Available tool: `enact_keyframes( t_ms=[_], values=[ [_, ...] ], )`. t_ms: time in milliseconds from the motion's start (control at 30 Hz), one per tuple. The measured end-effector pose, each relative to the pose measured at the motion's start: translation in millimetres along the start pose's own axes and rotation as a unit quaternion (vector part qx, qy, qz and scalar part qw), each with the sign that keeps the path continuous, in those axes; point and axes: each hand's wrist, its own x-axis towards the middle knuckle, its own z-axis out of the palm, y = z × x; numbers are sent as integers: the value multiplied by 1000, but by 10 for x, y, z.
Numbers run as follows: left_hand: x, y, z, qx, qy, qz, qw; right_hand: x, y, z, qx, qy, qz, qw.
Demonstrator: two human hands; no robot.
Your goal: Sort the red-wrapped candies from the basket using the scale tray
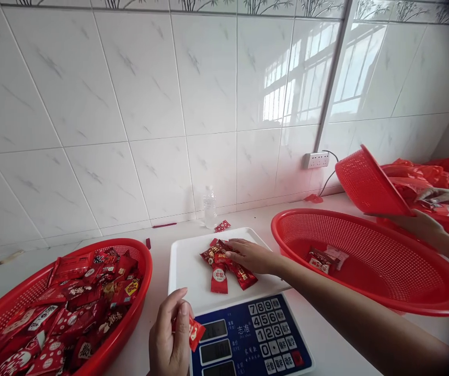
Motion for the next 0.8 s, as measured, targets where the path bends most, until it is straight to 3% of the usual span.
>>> enact_keyframes(
  t_ms=[167, 367, 533, 800],
  values=[
    [-2, 16, -27, 7, -17, 21, 1000, -154, -17, 16, -8, -10, 7, 1000],
    [66, -60, -132, 39, -77, 74, 993, -318, -298, 21, -17, -23, -8, 1000],
    [35, -8, -43, 28, -28, 37, 999, -317, -472, 16, -14, -59, -38, 997],
    [-13, 30, 9, 9, -3, -3, 1000, -296, -314, 16, 0, -34, -39, 999]
  ],
)
